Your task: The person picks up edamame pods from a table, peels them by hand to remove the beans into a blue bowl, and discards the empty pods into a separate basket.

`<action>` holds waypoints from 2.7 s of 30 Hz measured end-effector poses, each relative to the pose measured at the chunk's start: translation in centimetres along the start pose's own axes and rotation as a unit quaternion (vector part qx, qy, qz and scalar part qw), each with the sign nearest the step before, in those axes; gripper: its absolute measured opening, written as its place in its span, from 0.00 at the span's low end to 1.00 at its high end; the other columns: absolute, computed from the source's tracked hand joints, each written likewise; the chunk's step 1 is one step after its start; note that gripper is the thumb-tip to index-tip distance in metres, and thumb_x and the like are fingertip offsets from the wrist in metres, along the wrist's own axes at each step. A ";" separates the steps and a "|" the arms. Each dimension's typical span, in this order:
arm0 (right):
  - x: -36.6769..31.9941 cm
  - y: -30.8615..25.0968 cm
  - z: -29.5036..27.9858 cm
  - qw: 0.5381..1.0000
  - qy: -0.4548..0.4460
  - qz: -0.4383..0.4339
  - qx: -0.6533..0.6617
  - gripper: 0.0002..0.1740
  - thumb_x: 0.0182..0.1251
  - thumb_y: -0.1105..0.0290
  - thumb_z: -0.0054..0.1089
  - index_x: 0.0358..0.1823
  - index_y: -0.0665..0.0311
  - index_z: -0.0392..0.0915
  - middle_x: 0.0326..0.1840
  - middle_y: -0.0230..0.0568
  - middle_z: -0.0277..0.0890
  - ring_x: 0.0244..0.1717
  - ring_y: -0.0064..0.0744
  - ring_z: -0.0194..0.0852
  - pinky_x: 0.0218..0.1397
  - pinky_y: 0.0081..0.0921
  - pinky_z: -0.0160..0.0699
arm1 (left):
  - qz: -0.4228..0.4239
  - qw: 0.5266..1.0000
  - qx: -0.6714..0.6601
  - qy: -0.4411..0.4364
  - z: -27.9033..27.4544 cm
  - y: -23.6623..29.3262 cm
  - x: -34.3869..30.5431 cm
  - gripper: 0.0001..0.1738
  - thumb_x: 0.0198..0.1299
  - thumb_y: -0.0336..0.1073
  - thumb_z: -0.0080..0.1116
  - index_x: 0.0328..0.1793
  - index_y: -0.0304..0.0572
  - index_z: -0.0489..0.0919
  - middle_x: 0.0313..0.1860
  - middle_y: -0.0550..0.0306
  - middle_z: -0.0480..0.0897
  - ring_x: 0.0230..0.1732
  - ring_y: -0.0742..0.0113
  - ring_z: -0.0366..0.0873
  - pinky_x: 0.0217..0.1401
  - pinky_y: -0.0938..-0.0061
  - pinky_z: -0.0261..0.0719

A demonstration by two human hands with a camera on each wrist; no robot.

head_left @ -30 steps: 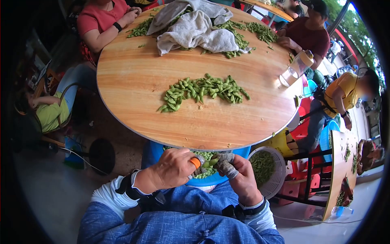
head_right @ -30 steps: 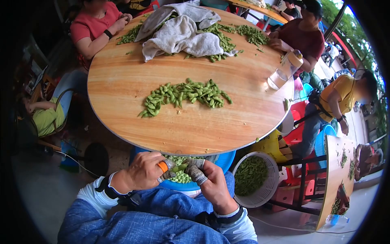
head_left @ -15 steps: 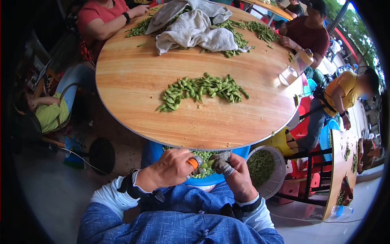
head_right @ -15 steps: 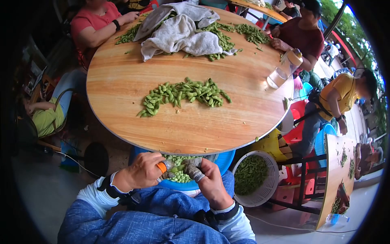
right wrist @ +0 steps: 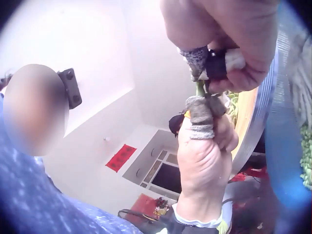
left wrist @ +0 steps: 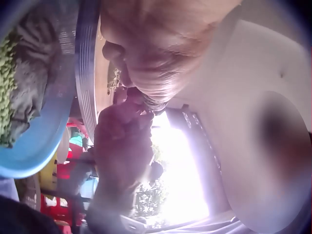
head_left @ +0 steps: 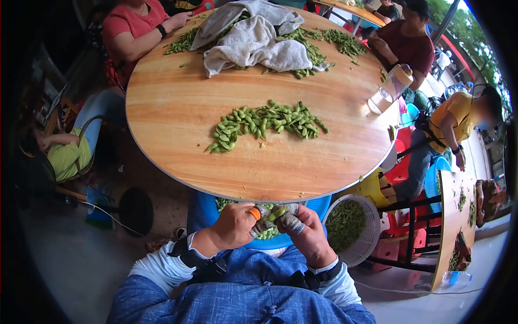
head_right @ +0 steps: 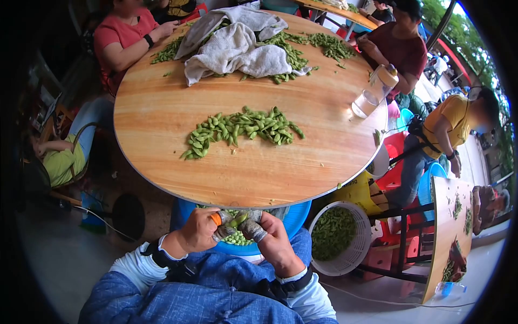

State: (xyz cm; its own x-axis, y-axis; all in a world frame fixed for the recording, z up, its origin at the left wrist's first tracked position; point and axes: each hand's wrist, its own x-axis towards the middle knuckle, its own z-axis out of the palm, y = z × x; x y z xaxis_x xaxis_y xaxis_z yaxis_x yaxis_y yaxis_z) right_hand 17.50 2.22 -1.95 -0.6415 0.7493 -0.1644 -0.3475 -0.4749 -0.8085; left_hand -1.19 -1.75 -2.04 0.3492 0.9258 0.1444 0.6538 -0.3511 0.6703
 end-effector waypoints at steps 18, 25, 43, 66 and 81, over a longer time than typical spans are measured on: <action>2.1 1.0 -1.3 0.983 -0.081 -0.124 -0.107 0.11 0.58 0.75 0.52 0.42 0.70 0.71 0.35 0.31 0.72 0.38 0.22 0.68 0.43 0.19 0.67 | -0.269 0.676 -0.685 0.036 1.4 0.2 1.0 0.19 0.62 0.47 0.41 0.45 0.41 0.73 0.16 0.69 0.64 0.15 0.81 0.55 0.18 0.86 0.51; 2.4 -0.5 -1.5 0.930 -0.069 -0.157 -0.324 0.09 0.56 0.77 0.52 0.39 0.72 0.71 0.31 0.32 0.72 0.33 0.20 0.68 0.38 0.17 0.67 | -0.265 0.637 -0.724 -0.005 1.2 -0.8 1.5 0.18 0.62 0.48 0.39 0.42 0.41 0.73 0.17 0.66 0.66 0.15 0.80 0.58 0.16 0.85 0.52; 2.6 -1.5 1.4 0.870 0.033 -0.224 -0.438 0.14 0.41 0.84 0.55 0.34 0.68 0.74 0.27 0.46 0.71 0.29 0.42 0.71 0.32 0.27 0.69 | -0.254 0.682 -0.685 0.038 0.7 -0.7 1.6 0.11 0.55 0.40 0.49 0.38 0.40 0.73 0.23 0.62 0.75 0.19 0.77 0.68 0.19 0.86 0.62; -0.8 -4.2 -5.9 0.908 0.329 -0.254 -0.055 0.11 0.61 0.73 0.47 0.45 0.65 0.70 0.27 0.29 0.70 0.27 0.15 0.67 0.24 0.12 0.64 | 0.081 0.993 -0.040 0.076 0.8 0.9 1.1 0.22 0.46 0.24 0.51 0.52 0.45 0.69 0.34 0.57 0.77 0.33 0.62 0.75 0.38 0.74 0.72; -4.0 -2.1 -7.3 0.919 0.350 -0.156 -0.088 0.11 0.60 0.72 0.50 0.43 0.67 0.71 0.25 0.30 0.70 0.22 0.14 0.62 0.22 0.10 0.58 | 0.048 0.939 0.338 0.043 -7.1 -7.5 13.6 0.08 0.46 0.29 0.48 0.33 0.39 0.75 0.47 0.48 0.71 0.52 0.55 0.66 0.56 0.61 0.58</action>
State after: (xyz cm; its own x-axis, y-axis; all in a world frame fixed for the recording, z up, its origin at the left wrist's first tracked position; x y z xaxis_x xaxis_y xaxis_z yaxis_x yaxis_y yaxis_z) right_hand 25.80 3.56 -3.73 0.0906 0.9791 -0.1819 -0.2839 -0.1497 -0.9471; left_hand -6.10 14.45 0.07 0.3921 0.8828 0.2587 0.9086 -0.4155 0.0410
